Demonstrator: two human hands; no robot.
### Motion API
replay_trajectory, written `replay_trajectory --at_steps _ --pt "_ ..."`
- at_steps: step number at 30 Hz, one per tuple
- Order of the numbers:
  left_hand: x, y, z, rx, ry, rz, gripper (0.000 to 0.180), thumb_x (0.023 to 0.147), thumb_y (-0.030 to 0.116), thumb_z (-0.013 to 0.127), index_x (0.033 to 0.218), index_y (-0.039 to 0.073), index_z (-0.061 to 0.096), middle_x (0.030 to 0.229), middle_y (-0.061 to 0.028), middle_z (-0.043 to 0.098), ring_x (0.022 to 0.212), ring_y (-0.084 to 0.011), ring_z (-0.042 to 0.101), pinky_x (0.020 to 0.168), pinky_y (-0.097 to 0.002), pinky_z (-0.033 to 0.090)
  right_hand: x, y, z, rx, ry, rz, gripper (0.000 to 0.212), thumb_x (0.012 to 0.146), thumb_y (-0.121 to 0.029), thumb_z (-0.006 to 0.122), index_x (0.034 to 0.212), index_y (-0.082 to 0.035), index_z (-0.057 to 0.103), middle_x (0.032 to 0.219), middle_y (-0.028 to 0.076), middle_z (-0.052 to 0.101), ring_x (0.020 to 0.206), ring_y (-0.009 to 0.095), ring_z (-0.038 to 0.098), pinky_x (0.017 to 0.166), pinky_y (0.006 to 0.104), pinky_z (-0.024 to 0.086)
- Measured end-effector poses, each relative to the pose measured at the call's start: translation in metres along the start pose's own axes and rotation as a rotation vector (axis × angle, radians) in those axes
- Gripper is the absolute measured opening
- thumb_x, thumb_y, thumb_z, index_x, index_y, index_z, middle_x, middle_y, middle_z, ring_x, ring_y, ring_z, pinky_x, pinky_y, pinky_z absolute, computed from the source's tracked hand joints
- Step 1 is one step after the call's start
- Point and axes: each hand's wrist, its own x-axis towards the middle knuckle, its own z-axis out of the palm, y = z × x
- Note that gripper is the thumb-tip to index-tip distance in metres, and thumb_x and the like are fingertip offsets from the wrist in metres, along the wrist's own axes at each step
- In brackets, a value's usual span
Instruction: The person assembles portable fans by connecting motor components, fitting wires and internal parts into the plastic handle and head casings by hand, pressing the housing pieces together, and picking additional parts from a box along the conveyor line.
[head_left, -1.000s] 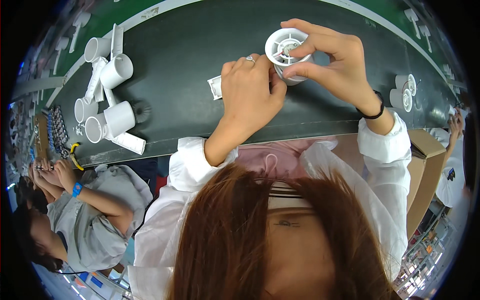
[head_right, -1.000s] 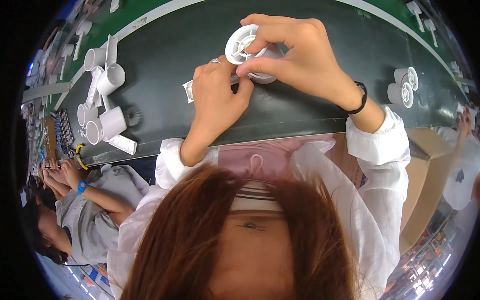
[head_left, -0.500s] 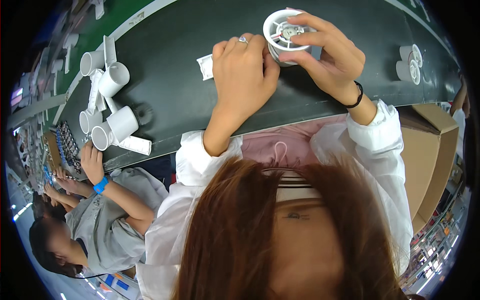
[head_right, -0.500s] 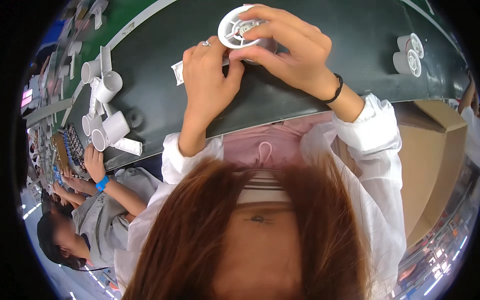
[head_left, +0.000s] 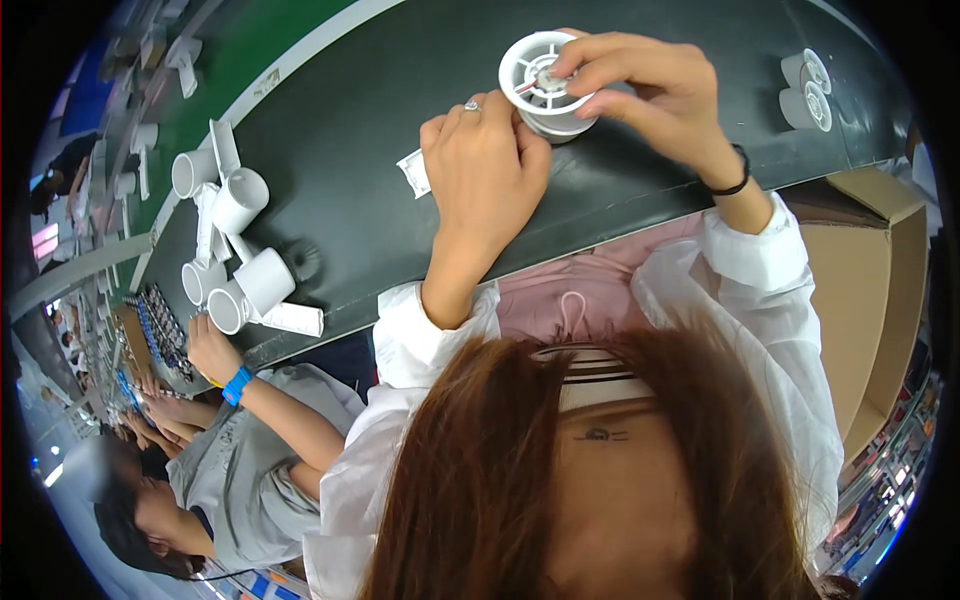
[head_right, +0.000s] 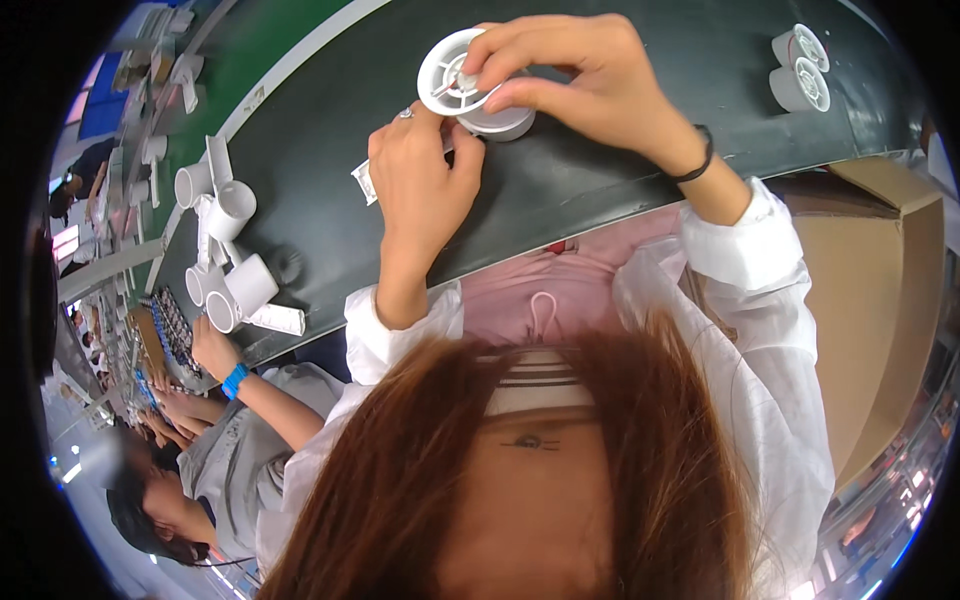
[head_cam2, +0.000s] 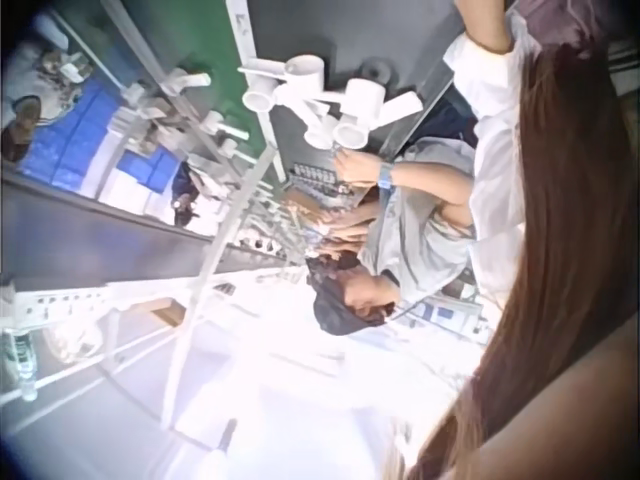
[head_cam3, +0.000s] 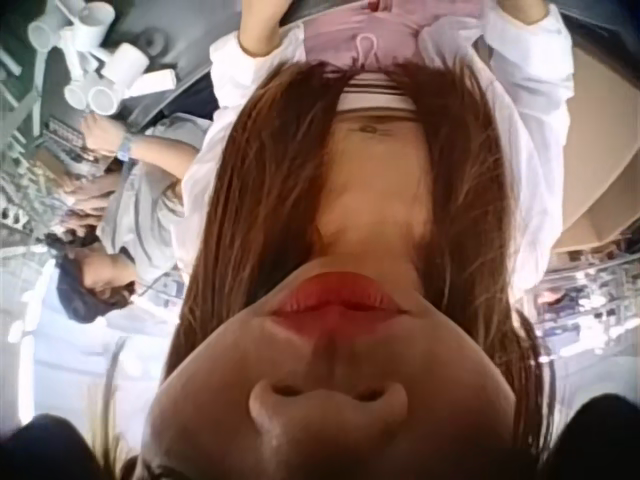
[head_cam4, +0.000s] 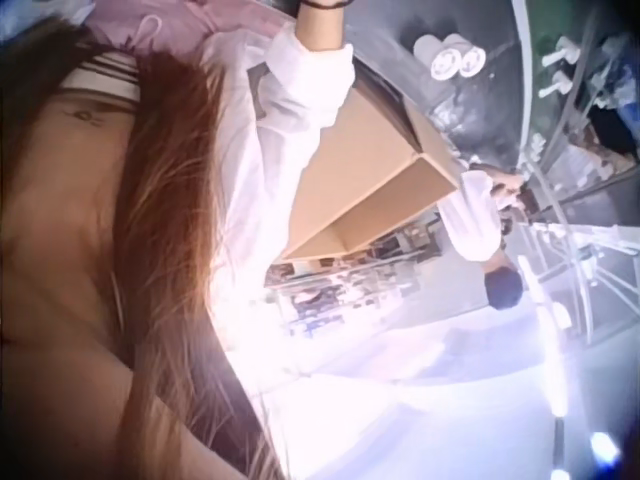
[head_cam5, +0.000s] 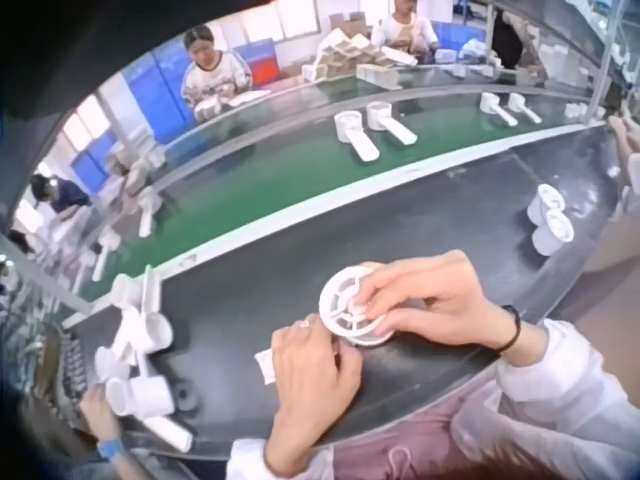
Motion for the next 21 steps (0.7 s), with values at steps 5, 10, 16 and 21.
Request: replay_trajectory --at_steps 5,10,16,21 --pt "0.003 0.0 -0.005 -0.017 -0.042 0.007 0.006 0.073 0.008 0.06 0.076 0.004 0.056 0.069 -0.0105 0.059 0.067 -0.0281 0.055 0.071 -0.0393 0.036 -0.014 0.005 0.016 -0.123 0.191 -0.104 0.012 0.075 0.002 0.071 0.085 0.006 0.066 0.093 0.018 0.068 0.088 0.028 0.068 0.092 0.0421 0.051" --pt "0.005 0.0 -0.004 -0.041 -0.054 -0.009 0.007 0.072 0.007 0.06 0.075 0.003 0.055 0.069 -0.01 0.058 0.066 -0.0282 0.054 0.07 -0.0392 0.036 -0.014 0.01 0.008 -0.083 0.147 -0.134 0.013 0.074 0.001 0.071 0.084 0.007 0.066 0.092 0.018 0.069 0.088 0.031 0.068 0.093 0.0453 0.051" --pt "0.004 -0.001 -0.003 -0.045 -0.008 -0.02 0.007 0.07 0.001 0.059 0.075 0.002 0.054 0.069 -0.0116 0.057 0.07 -0.0312 0.057 0.075 -0.0417 0.041 -0.019 0.007 0.007 -0.15 0.106 -0.11 0.016 0.07 -0.001 0.074 0.083 0.005 0.066 0.091 0.017 0.069 0.091 0.035 0.068 0.092 0.047 0.052" --pt "0.003 -0.009 -0.007 -0.052 0.025 -0.063 0.008 0.07 0.001 0.059 0.076 0.0 0.054 0.07 -0.0126 0.058 0.073 -0.0339 0.059 0.072 -0.0457 0.045 -0.02 0.011 0.009 -0.135 0.1 -0.116 0.017 0.069 -0.003 0.076 0.081 0.004 0.068 0.091 0.015 0.07 0.102 0.039 0.064 0.09 0.0445 0.052"
